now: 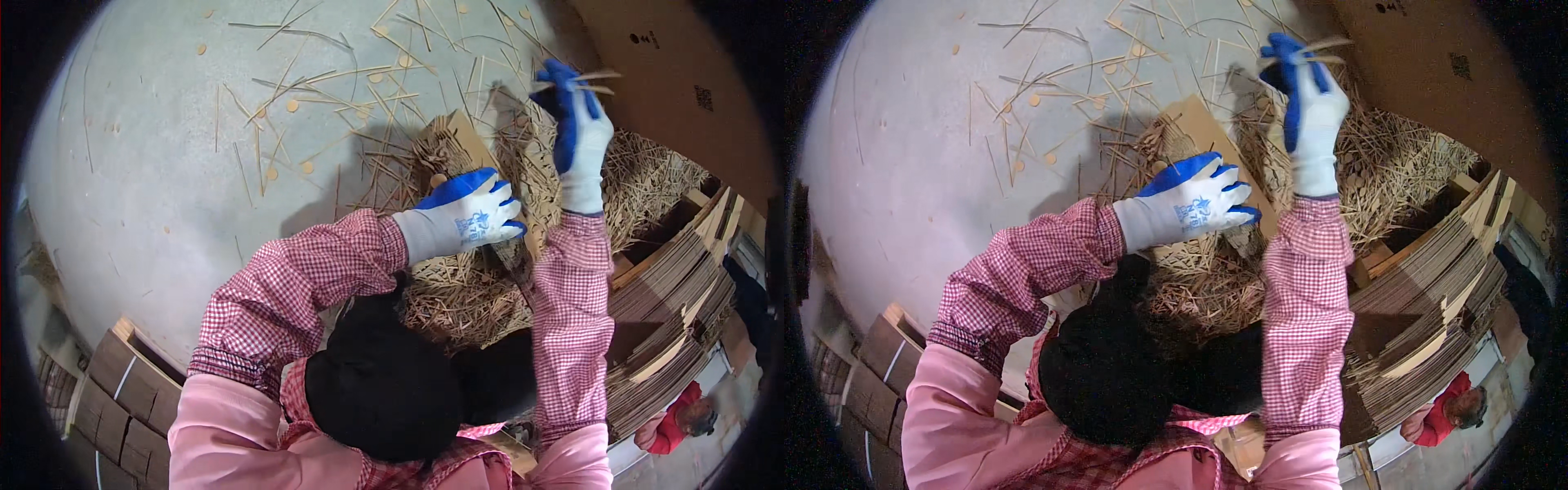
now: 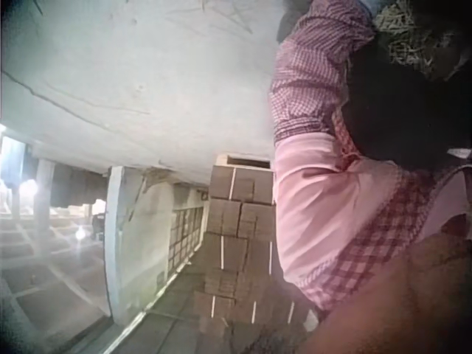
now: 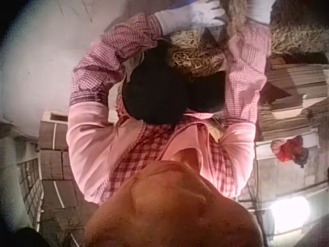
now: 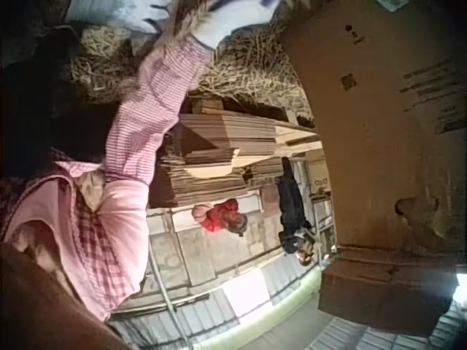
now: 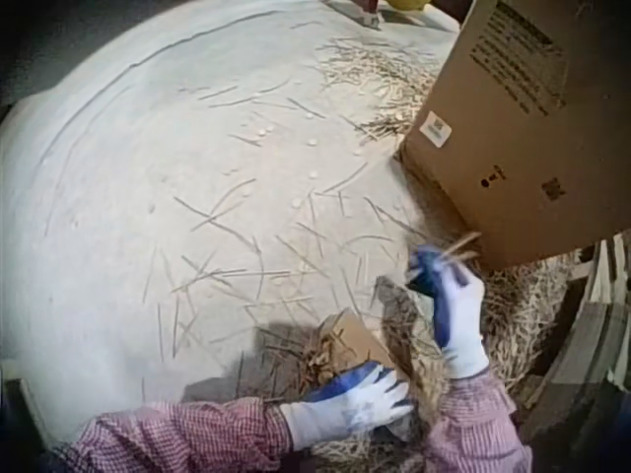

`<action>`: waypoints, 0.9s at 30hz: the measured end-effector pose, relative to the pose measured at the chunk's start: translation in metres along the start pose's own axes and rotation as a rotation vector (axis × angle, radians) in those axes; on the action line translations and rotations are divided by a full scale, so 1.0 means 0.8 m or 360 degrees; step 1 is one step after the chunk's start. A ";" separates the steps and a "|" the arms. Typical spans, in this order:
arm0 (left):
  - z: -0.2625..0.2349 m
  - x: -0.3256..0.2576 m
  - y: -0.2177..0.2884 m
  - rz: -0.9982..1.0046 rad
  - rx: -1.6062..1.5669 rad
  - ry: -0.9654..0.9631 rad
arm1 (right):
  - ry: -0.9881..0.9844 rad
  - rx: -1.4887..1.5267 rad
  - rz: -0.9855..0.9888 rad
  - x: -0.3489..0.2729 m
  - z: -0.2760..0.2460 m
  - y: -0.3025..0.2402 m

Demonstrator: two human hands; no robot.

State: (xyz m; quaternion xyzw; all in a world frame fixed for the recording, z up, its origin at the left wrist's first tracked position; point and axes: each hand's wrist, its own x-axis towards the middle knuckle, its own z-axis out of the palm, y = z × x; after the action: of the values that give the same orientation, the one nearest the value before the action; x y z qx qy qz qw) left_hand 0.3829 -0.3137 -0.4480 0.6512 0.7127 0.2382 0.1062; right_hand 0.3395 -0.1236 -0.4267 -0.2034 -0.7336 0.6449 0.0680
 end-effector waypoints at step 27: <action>0.146 0.027 -0.009 -0.0004 -0.1573 0.0303 | -0.0821 -0.1268 -0.1275 -0.053 0.083 0.009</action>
State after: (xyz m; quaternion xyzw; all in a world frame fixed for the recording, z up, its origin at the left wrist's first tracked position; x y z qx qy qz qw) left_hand 0.4274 -0.2691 -0.5491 0.4976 0.5220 0.6054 0.3367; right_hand 0.3558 -0.2001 -0.4376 0.2403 -0.9301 0.2743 0.0442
